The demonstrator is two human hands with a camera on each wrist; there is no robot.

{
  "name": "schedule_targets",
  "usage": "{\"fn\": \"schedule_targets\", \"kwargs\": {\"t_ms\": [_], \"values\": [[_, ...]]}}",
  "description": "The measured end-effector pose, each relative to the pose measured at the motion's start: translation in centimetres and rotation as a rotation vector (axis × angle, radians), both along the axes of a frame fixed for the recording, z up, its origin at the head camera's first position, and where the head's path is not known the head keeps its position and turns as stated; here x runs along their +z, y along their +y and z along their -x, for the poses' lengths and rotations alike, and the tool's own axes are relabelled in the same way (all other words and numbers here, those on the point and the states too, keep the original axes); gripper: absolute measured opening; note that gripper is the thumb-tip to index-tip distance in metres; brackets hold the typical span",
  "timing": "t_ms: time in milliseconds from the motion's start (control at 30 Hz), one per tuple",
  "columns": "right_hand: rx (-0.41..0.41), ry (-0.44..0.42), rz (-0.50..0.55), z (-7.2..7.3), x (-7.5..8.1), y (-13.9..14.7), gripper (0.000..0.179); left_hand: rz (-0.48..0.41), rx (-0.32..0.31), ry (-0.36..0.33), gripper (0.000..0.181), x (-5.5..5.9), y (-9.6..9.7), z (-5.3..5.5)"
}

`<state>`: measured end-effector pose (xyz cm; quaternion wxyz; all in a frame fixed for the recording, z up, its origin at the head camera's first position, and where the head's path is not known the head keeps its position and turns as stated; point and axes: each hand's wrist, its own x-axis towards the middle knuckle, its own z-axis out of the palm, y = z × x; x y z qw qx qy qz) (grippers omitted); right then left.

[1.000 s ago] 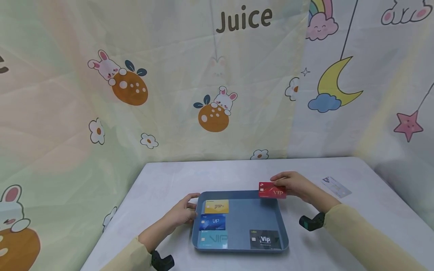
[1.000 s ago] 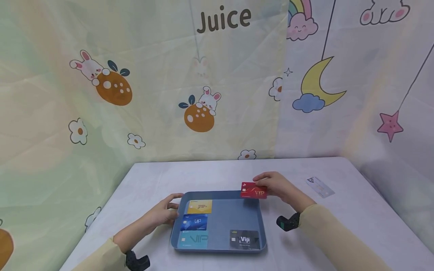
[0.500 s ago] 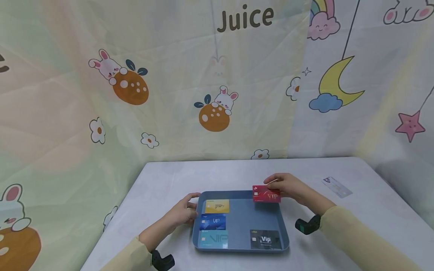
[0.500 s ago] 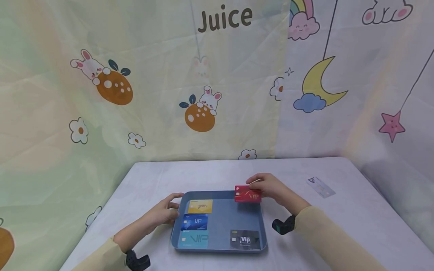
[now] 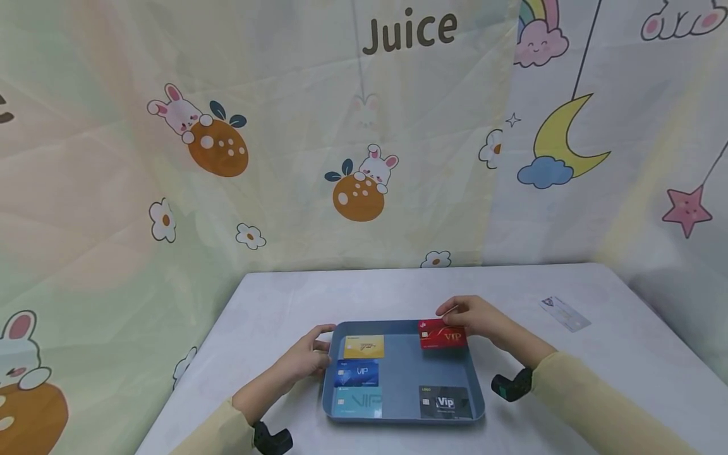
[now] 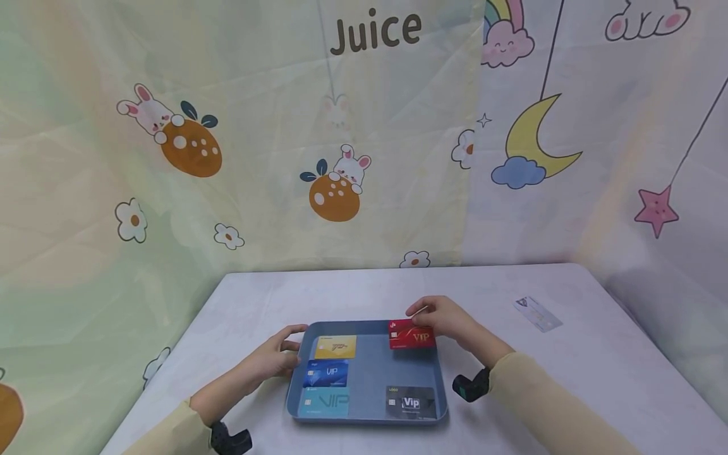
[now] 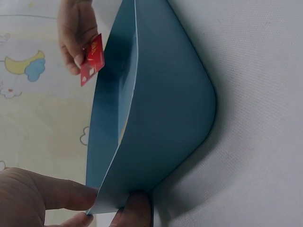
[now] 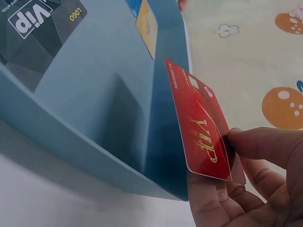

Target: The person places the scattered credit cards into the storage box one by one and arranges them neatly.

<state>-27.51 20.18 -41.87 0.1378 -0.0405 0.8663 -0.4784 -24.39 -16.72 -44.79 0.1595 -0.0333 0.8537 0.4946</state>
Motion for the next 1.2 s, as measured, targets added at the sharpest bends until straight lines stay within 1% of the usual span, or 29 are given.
{"fn": "schedule_targets", "kwargs": {"t_ms": [233, 367, 600, 667, 933, 1200], "values": [[0.014, 0.010, -0.021, -0.2, -0.1, -0.2, 0.030, -0.004, -0.005, 0.009, 0.076, -0.2, -0.1, 0.0], [0.020, 0.023, -0.041, -0.1, -0.3, -0.2, 0.025, -0.008, -0.002, 0.006, 0.076, -0.2, -0.1, 0.0], [0.044, 0.139, -0.096, -0.1, -0.8, -0.4, 0.016, -0.011, -0.004, 0.013, 0.076, -0.2, -0.1, 0.0], [0.049, 0.160, -0.101, -0.1, -0.9, -0.4, 0.015, -0.013, -0.005, 0.013, 0.076, -0.2, -0.1, 0.0], [0.070, 0.182, -0.107, -0.3, -0.9, -0.3, 0.012, -0.019, -0.014, 0.010, 0.076, -0.2, -0.1, -0.1], [0.090, 0.229, -0.166, -0.5, -1.2, -0.4, 0.012, -0.017, -0.016, 0.009, 0.075, -0.1, -0.2, -0.1]]}}
